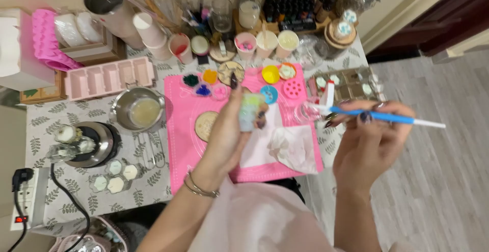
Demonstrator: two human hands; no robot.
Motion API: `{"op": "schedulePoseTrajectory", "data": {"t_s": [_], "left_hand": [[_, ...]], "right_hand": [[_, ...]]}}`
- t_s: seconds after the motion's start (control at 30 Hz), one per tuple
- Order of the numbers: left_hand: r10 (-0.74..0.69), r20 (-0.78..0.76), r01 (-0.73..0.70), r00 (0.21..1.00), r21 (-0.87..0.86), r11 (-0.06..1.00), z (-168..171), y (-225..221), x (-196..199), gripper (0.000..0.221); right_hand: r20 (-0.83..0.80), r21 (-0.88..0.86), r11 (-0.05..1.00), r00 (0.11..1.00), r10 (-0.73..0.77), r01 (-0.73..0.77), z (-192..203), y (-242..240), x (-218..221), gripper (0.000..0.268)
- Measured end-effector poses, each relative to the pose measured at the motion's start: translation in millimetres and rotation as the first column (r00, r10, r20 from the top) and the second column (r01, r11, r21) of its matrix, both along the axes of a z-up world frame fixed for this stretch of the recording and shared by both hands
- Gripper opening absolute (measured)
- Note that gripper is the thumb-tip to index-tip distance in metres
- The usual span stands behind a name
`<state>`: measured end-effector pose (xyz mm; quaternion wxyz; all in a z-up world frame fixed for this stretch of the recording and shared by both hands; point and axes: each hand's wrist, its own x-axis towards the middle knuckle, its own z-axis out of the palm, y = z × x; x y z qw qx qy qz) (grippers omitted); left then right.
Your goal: Clean a silicone mold using a wet wipe and a small detail brush.
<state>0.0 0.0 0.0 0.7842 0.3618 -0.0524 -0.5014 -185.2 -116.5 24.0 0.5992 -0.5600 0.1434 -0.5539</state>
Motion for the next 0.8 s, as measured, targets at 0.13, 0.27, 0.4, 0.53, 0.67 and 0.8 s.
{"op": "schedulePoseTrajectory", "data": {"t_s": [0.13,0.27,0.4,0.53,0.67,0.8], "left_hand": [[0.015,-0.002,-0.015,1.000,0.065,0.998,6,-1,8,0.039],[0.045,-0.016,-0.044,0.999,0.057,0.997,4,-9,14,0.035],[0.000,-0.005,0.000,1.000,0.047,0.999,0,-18,16,0.037],[-0.025,-0.003,0.025,1.000,0.103,0.994,6,-22,13,0.038],[-0.050,0.000,0.050,0.999,0.092,0.994,2,-20,10,0.037],[-0.053,-0.029,0.055,0.998,0.092,0.994,1,-21,10,0.037]], "right_hand": [[-0.039,0.212,0.975,0.997,-0.062,0.069,-78,-26,-32,0.025],[-0.424,0.276,0.946,0.905,-0.039,0.171,-200,-22,-47,0.007],[-0.492,0.400,0.903,0.868,0.066,0.159,-291,-2,-45,0.011],[-0.511,0.427,0.879,0.859,0.041,0.212,-282,11,-32,0.009],[-0.649,0.359,0.905,0.758,0.067,0.227,-279,11,-31,0.010],[-0.694,0.392,0.826,0.719,-0.023,0.406,-297,-4,-27,0.011]]}}
